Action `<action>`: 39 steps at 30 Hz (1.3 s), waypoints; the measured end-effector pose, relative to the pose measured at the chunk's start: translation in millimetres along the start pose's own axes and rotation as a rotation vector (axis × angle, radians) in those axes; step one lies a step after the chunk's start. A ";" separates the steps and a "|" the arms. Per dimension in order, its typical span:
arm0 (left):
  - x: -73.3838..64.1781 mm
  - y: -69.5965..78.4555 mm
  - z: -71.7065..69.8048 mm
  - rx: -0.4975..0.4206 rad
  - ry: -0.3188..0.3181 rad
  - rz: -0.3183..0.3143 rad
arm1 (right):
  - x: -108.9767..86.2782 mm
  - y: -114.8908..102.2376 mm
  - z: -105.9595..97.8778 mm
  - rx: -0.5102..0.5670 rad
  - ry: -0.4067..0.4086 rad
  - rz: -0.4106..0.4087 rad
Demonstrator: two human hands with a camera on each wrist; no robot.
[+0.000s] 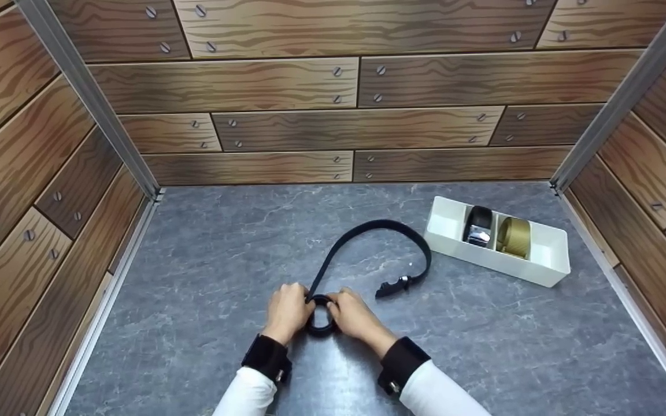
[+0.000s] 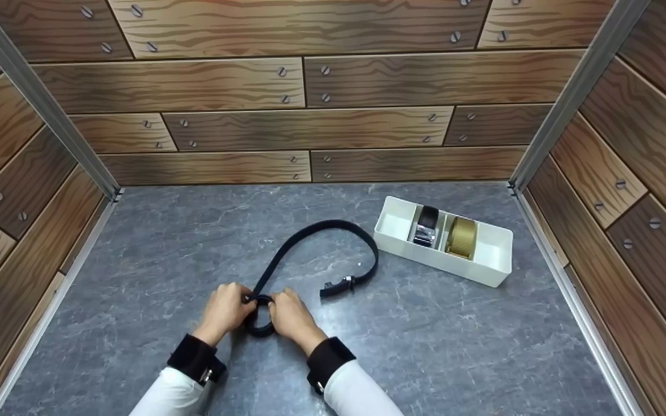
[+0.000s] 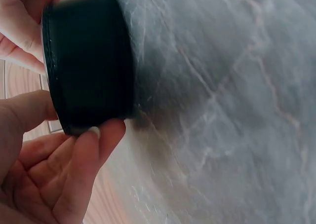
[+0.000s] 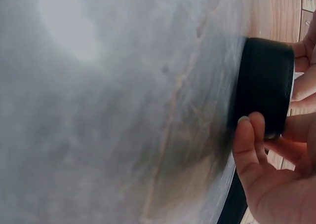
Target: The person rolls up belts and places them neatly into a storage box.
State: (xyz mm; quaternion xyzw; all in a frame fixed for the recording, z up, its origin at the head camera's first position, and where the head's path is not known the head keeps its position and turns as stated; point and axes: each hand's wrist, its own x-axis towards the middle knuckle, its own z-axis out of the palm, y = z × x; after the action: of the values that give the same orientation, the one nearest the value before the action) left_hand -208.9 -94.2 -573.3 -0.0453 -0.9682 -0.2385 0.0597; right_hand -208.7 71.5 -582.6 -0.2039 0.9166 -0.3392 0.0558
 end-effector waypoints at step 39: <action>-2.8 -2.2 2.5 -0.211 -0.059 -0.043 | -6.3 9.6 -4.7 0.139 0.027 0.121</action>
State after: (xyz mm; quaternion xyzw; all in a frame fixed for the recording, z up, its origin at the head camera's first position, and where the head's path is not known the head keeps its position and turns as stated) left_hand -206.6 -95.1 -576.8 -0.0378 -0.9398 -0.3390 0.0209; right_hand -207.4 83.5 -585.4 -0.1392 0.9022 -0.4008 0.0777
